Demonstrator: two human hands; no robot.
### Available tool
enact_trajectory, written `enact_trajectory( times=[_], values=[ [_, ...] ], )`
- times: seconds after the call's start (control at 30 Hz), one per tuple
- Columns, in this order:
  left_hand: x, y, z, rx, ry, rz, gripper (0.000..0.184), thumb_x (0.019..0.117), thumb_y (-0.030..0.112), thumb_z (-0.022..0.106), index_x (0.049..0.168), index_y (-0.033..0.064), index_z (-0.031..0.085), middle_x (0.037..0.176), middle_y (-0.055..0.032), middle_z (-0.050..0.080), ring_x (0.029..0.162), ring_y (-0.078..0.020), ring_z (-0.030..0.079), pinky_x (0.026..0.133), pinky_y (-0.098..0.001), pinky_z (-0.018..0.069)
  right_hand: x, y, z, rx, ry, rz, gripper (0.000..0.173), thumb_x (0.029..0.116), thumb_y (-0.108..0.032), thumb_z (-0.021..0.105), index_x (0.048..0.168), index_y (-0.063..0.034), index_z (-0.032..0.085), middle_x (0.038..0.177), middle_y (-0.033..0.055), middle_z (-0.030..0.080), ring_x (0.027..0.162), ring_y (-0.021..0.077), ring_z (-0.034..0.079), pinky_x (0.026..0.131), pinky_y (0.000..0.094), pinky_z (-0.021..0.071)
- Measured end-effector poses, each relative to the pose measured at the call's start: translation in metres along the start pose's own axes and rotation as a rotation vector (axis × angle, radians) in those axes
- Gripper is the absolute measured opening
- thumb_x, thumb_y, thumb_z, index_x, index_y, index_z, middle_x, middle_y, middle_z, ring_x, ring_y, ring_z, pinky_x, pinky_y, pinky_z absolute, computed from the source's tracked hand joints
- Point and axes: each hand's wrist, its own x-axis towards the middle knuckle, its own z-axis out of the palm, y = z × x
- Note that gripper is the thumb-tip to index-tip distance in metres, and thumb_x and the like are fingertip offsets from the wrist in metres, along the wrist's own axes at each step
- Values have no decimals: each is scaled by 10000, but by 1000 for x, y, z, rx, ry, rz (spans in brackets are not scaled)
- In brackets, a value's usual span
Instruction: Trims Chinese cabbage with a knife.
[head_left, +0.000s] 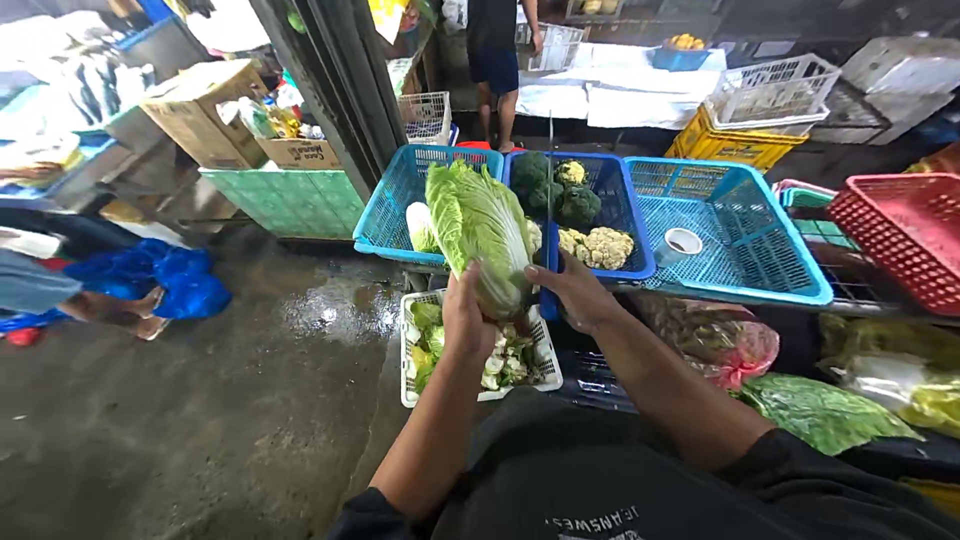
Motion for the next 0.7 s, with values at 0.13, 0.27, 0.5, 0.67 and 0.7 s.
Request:
enact_trajectory(
  times=[0.13, 0.27, 0.5, 0.67, 0.7],
  values=[
    [4, -4, 9, -170, 79, -130, 481, 1065, 480, 475, 1411, 152, 540, 1283, -138, 662, 1158, -296, 659, 957, -527, 560, -7, 1, -22, -25, -23, -71, 548, 916, -213, 782, 1373, -68, 515, 1131, 111, 701, 968, 217, 718, 842, 394, 633],
    [2, -27, 30, -189, 181, -113, 517, 1053, 537, 464, 1392, 158, 556, 1271, -134, 667, 1145, -295, 664, 940, -530, 565, -16, 4, -33, -35, -57, -121, 531, 891, -175, 794, 1347, -68, 544, 1105, 114, 704, 938, 220, 722, 818, 388, 639],
    [-20, -67, 62, 88, 175, 247, 515, 1049, 275, 527, 1516, 126, 371, 1298, -144, 624, 1151, -255, 646, 983, -485, 554, -9, 14, -53, 46, -85, -57, 625, 841, -187, 844, 1358, -67, 514, 1091, 124, 692, 942, 223, 712, 830, 406, 628],
    [-33, -60, 61, 291, 45, 296, 676, 923, 252, 666, 1518, 111, 377, 1350, -114, 602, 1192, -231, 620, 1011, -452, 534, 1, 17, -77, 326, -186, 39, 565, 869, -267, 781, 1313, -58, 502, 977, 113, 694, 831, 207, 706, 765, 400, 622],
    [-36, -59, 56, 394, 74, 355, 700, 905, 250, 694, 1522, 107, 396, 1380, -99, 587, 1220, -221, 602, 1014, -440, 531, 2, 16, -83, 360, -215, 70, 538, 888, -288, 755, 1309, -64, 507, 975, 104, 693, 832, 199, 703, 767, 397, 619]
  ],
)
